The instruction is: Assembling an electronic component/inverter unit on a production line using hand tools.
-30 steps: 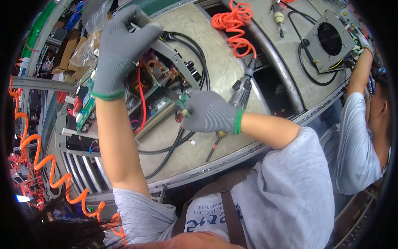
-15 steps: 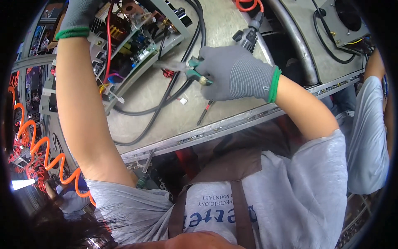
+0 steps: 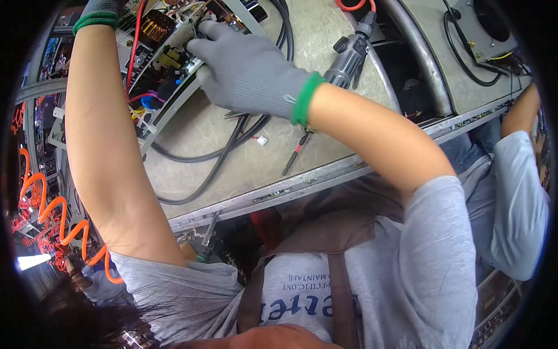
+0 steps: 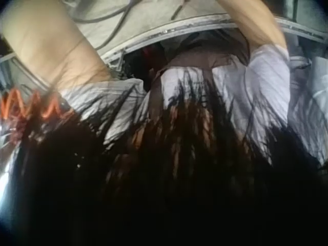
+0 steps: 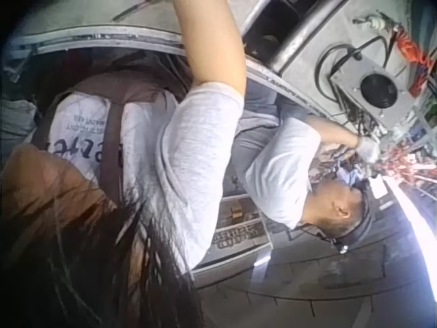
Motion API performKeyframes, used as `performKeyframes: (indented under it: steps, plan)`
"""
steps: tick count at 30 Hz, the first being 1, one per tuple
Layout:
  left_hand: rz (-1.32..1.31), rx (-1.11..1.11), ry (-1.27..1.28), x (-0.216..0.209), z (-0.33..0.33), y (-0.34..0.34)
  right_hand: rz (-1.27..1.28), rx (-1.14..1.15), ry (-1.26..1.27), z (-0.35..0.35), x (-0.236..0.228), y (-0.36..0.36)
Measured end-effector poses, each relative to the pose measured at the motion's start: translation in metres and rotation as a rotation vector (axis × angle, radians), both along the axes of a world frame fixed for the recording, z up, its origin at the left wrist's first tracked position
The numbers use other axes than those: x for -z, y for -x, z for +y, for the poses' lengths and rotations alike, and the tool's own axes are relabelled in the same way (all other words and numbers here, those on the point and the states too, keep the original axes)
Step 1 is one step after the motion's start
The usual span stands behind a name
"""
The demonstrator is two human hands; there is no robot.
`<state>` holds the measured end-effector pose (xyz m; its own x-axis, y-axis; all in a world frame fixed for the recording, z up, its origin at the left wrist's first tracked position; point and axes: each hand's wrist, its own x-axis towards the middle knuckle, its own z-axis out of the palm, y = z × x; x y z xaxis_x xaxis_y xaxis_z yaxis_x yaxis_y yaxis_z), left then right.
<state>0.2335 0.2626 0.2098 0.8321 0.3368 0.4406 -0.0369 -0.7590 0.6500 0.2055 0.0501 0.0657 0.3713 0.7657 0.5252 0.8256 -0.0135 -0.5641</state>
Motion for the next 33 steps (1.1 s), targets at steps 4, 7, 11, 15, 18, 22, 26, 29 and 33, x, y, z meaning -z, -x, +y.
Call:
performKeyframes:
  steps: [4, 7, 11, 15, 18, 22, 26, 29, 33]
  plan:
    - [0.018, -0.018, -0.116, -0.004, 0.001, 0.005, 0.054, 0.040, 0.184, 0.032, -0.020, 0.010]
    - [0.052, -0.178, -0.313, -0.004, -0.006, 0.006, -0.012, 0.085, 0.305, 0.035, -0.022, 0.011]
    - [0.111, -0.137, -0.239, -0.010, -0.009, 0.012, -0.041, 0.145, 0.394, 0.037, -0.023, 0.014]
    - [0.131, -0.135, -0.163, -0.010, -0.013, 0.013, -0.095, 0.125, 0.358, 0.032, -0.020, 0.011]
    - [0.190, -0.258, -0.273, -0.015, -0.023, 0.020, -0.113, 0.134, 0.362, 0.030, -0.019, 0.013]
    - [0.281, -0.400, -0.337, -0.024, -0.044, 0.027, -0.141, 0.165, 0.323, 0.028, -0.010, 0.014]
    - [0.236, -0.349, -0.310, -0.017, -0.026, 0.023, -0.149, 0.140, 0.306, 0.032, -0.013, 0.012]
    - [0.195, -0.344, -0.342, -0.015, -0.022, 0.021, -0.126, 0.100, 0.368, 0.035, -0.019, 0.010]
    - [0.057, -0.081, -0.077, -0.001, -0.006, 0.009, -0.094, 0.085, 0.409, 0.035, -0.018, 0.008]
